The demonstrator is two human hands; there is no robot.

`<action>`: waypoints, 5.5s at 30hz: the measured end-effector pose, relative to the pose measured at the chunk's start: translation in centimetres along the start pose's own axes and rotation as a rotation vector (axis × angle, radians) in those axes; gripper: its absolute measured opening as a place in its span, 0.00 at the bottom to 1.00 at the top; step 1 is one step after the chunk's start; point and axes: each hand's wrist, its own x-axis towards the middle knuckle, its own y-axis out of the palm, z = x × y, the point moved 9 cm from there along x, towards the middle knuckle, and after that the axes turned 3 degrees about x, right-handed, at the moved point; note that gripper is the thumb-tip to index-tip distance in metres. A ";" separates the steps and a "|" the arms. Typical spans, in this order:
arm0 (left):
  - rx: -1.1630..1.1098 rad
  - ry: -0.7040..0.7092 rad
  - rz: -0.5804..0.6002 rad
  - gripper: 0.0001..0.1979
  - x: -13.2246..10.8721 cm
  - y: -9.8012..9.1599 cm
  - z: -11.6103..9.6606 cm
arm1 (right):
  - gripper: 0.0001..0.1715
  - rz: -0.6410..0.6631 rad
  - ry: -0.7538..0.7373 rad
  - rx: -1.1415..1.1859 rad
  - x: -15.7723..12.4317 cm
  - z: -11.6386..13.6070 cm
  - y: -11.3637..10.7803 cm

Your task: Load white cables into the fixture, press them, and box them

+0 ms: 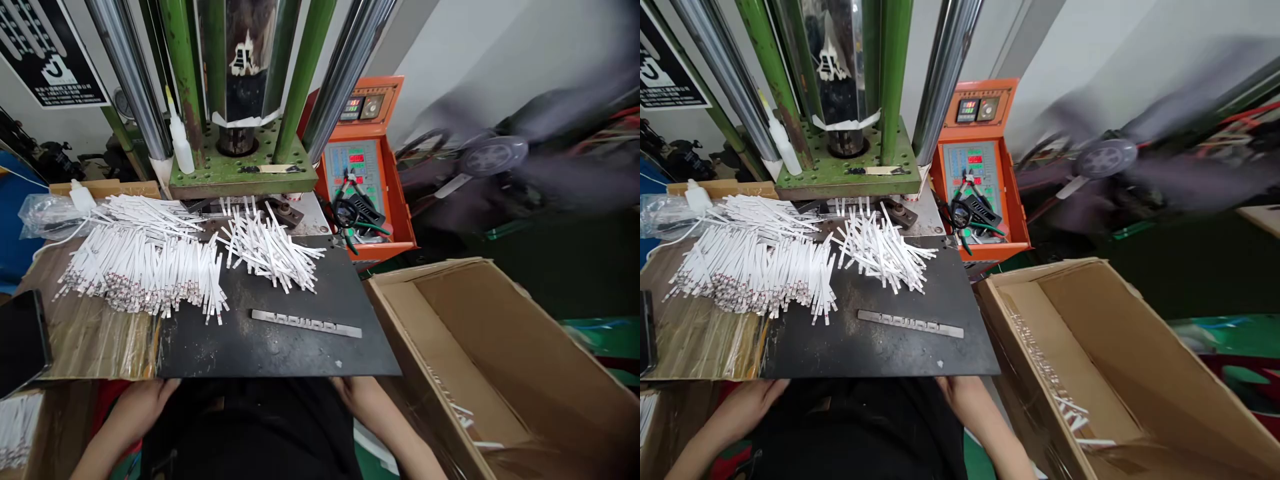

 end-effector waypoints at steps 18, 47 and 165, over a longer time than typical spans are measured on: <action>0.208 0.722 -0.715 0.08 -3.6 -9.6 -16.3 | 0.09 -0.163 -0.524 -0.034 4.4 13.1 -6.7; -0.720 0.748 -0.570 0.05 -2.4 -11.7 -13.0 | 0.09 -0.070 -0.287 0.347 7.5 14.4 -6.6; 0.230 0.681 -0.396 0.24 0.2 -17.3 -15.1 | 0.18 -0.055 -0.306 -0.097 18.5 15.9 -13.0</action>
